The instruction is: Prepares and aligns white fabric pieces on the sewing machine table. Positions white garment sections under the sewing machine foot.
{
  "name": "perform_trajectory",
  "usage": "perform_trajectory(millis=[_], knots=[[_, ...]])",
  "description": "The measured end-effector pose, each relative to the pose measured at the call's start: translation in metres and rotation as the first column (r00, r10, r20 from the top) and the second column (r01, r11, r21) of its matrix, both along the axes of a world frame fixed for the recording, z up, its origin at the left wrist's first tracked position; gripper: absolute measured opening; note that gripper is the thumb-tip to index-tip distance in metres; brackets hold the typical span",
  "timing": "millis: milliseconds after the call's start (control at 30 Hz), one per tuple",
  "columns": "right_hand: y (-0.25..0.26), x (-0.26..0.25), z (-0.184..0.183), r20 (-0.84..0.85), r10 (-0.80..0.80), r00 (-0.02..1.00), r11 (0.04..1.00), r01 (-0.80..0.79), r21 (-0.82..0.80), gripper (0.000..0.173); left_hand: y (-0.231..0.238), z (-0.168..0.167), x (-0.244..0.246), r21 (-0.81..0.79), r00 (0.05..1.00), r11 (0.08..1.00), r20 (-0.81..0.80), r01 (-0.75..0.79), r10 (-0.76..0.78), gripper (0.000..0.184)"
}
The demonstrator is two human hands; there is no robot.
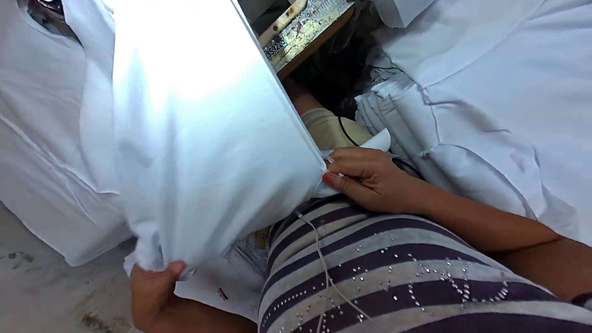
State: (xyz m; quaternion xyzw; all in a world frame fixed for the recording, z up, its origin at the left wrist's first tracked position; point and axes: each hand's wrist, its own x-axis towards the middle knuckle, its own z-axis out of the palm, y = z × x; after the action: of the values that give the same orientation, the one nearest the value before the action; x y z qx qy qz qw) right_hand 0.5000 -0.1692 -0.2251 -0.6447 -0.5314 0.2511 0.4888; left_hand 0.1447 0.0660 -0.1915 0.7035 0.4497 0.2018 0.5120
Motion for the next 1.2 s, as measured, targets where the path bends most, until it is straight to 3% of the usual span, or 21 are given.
perform_trajectory(millis=[33,100,167,233,367,467,533,700,933,1200], knots=[[0.0,0.0,0.001,0.014,0.006,1.0,1.0,-0.006,-0.015,0.029,0.0,0.001,0.003,-0.044,0.995,0.999,-0.094,0.022,-0.026,0.078],[0.001,-0.001,0.0,0.033,0.014,0.999,0.999,-0.013,-0.044,0.029,-0.001,0.003,0.011,-0.107,0.981,0.994,-0.186,0.036,-0.056,0.06],[0.001,-0.003,-0.002,0.019,-0.003,1.0,1.0,0.003,-0.021,0.028,-0.003,0.001,0.016,-0.103,0.98,0.994,-0.193,0.029,-0.049,0.036],[0.001,-0.004,-0.004,-0.013,-0.029,1.0,0.999,0.029,0.021,0.027,-0.002,-0.006,0.016,-0.089,0.99,0.996,-0.14,0.015,-0.027,0.026],[0.001,-0.006,-0.013,-0.087,-0.093,0.992,0.995,0.095,0.015,0.027,-0.006,-0.018,0.019,-0.093,0.998,0.996,-0.065,-0.002,-0.004,0.025],[0.01,0.001,-0.029,-0.203,-0.158,0.966,0.984,0.138,-0.111,0.029,-0.009,-0.027,0.03,-0.074,0.987,0.997,-0.157,-0.03,0.018,0.021],[0.015,0.007,-0.028,-0.257,-0.216,0.942,0.964,0.163,-0.212,0.031,-0.013,-0.023,0.032,0.002,0.982,0.999,-0.182,-0.049,0.048,0.03],[0.001,-0.002,-0.005,-0.294,-0.18,0.939,0.983,0.181,-0.025,0.005,-0.039,0.028,0.019,0.21,0.992,0.969,0.021,-0.128,0.127,0.044],[0.015,0.007,-0.016,-0.226,-0.201,0.953,0.974,0.219,0.059,0.011,-0.027,0.019,0.029,0.345,0.993,0.933,0.084,-0.105,0.081,0.041],[0.076,0.038,-0.009,-0.135,-0.255,0.957,0.943,0.277,0.183,0.012,0.006,0.038,0.063,0.478,0.981,0.86,0.16,-0.178,0.114,0.042]])
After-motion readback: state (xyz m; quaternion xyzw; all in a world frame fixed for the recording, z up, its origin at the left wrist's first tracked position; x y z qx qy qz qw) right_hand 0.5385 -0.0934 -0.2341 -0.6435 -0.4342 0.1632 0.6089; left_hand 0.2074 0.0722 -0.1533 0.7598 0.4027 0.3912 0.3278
